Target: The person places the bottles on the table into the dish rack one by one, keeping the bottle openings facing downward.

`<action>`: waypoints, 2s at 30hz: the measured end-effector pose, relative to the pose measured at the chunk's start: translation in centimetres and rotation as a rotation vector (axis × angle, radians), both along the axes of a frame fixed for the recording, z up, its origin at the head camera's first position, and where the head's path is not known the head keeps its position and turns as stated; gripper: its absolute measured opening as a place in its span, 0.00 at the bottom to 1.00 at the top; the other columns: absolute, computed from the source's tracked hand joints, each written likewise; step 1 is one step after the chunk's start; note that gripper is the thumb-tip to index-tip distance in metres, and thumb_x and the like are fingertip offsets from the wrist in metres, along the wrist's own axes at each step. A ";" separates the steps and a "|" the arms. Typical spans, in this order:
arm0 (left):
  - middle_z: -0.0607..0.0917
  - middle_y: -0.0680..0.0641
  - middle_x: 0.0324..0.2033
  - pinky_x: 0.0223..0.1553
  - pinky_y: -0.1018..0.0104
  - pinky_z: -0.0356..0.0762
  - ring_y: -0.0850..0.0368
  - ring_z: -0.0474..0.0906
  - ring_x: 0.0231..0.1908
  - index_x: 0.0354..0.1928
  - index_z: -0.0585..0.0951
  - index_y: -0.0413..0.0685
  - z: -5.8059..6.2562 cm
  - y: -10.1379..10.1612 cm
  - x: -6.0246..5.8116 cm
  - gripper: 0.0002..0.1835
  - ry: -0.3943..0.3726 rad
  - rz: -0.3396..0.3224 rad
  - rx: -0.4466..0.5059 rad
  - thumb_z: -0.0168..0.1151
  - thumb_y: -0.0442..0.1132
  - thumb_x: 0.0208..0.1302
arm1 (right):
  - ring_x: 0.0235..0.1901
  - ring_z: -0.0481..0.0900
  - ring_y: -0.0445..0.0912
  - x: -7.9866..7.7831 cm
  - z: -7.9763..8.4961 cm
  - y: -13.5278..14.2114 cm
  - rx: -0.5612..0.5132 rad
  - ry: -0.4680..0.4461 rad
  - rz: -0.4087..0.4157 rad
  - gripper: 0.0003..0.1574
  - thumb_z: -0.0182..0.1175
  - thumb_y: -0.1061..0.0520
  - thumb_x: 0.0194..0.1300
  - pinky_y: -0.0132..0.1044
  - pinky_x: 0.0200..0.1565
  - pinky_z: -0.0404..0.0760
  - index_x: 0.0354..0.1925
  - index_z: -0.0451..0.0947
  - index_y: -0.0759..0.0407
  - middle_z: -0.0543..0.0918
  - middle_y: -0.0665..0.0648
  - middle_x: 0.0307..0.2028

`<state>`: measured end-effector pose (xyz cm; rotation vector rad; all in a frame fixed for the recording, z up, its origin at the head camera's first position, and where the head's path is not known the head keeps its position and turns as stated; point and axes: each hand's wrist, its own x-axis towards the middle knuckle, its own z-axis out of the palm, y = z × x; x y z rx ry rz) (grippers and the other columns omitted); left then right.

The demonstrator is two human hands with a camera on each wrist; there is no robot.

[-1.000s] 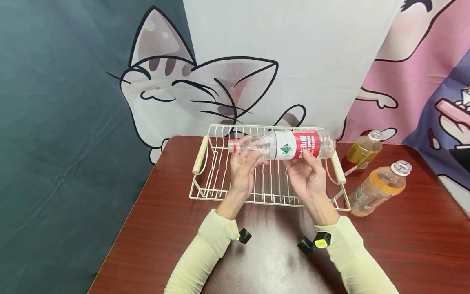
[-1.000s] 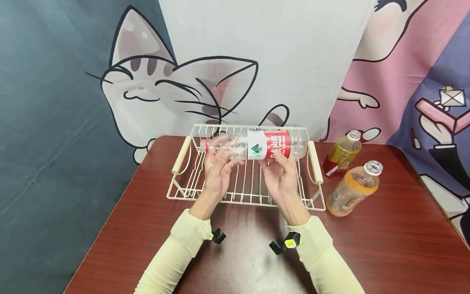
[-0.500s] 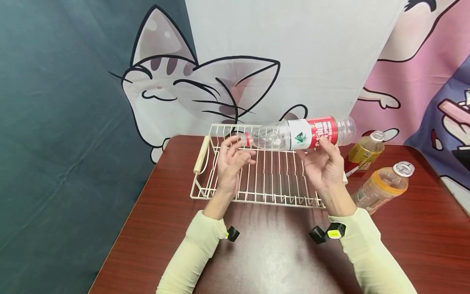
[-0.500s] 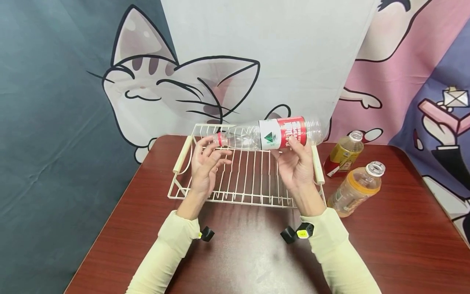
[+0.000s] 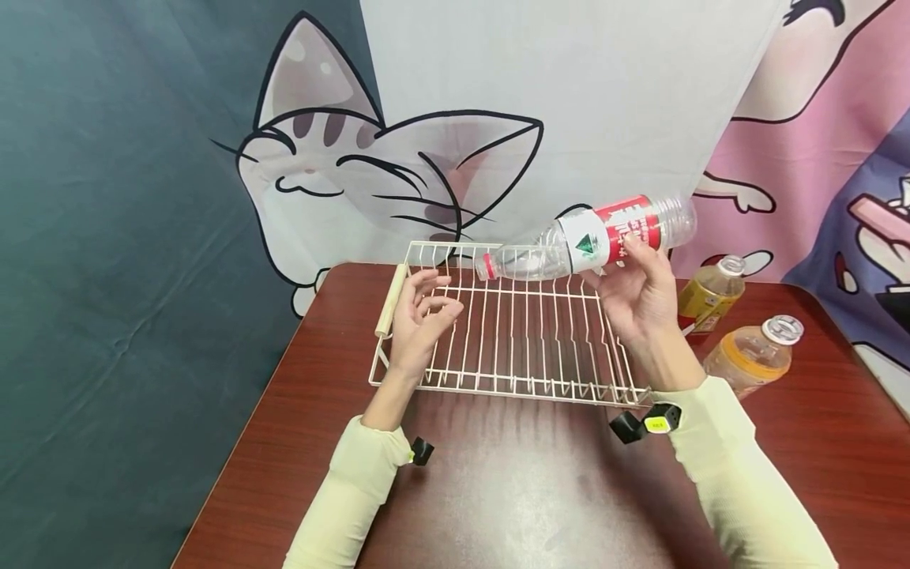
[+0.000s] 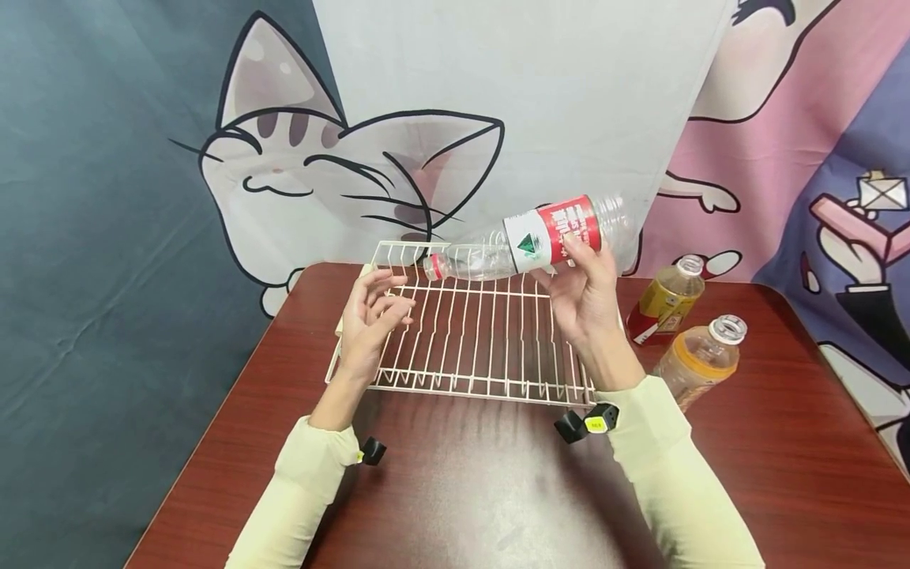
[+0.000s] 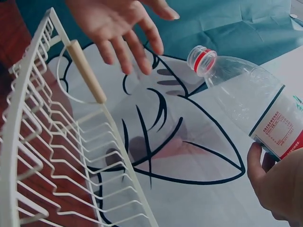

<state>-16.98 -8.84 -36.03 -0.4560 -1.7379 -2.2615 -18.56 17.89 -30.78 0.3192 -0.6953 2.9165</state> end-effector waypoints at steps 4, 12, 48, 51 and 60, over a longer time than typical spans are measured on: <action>0.74 0.34 0.55 0.37 0.67 0.77 0.48 0.78 0.42 0.62 0.69 0.36 -0.3 -1.1 0.2 0.32 0.007 0.086 -0.250 0.69 0.32 0.55 | 0.48 0.79 0.50 -0.8 0.5 -0.1 0.075 -0.011 -0.017 0.30 0.62 0.68 0.61 0.51 0.49 0.78 0.60 0.69 0.56 0.78 0.58 0.52; 0.80 0.42 0.51 0.40 0.49 0.77 0.46 0.78 0.41 0.62 0.73 0.42 -1.6 -3.0 0.8 0.35 0.110 0.297 -0.637 0.74 0.43 0.52 | 0.34 0.84 0.49 -3.2 1.2 -1.0 0.251 -0.088 -0.113 0.27 0.65 0.66 0.60 0.43 0.35 0.83 0.54 0.65 0.58 0.79 0.59 0.43; 0.61 0.32 0.68 0.62 0.39 0.58 0.35 0.56 0.67 0.70 0.65 0.39 -4.0 -5.1 1.6 0.48 0.112 0.465 -1.335 0.68 0.60 0.53 | 0.50 0.80 0.56 -11.0 -4.0 -7.0 1.356 -0.202 -0.215 0.46 0.68 0.44 0.61 0.43 0.44 0.81 0.67 0.58 0.60 0.80 0.67 0.55; 0.60 0.32 0.69 0.63 0.39 0.57 0.34 0.56 0.67 0.71 0.64 0.39 -4.1 -5.1 1.5 0.49 0.091 0.456 -1.350 0.67 0.61 0.54 | 0.55 0.78 0.57 -11.1 -4.5 -7.0 1.392 -0.219 -0.212 0.46 0.68 0.44 0.62 0.48 0.50 0.79 0.67 0.57 0.60 0.78 0.68 0.58; 0.59 0.32 0.70 0.63 0.38 0.58 0.33 0.56 0.67 0.71 0.65 0.40 -4.3 -5.0 1.5 0.48 0.082 0.445 -1.345 0.67 0.62 0.53 | 0.55 0.77 0.58 -11.5 -5.9 -7.3 1.461 -0.248 -0.219 0.48 0.67 0.39 0.61 0.50 0.52 0.77 0.68 0.57 0.58 0.78 0.67 0.58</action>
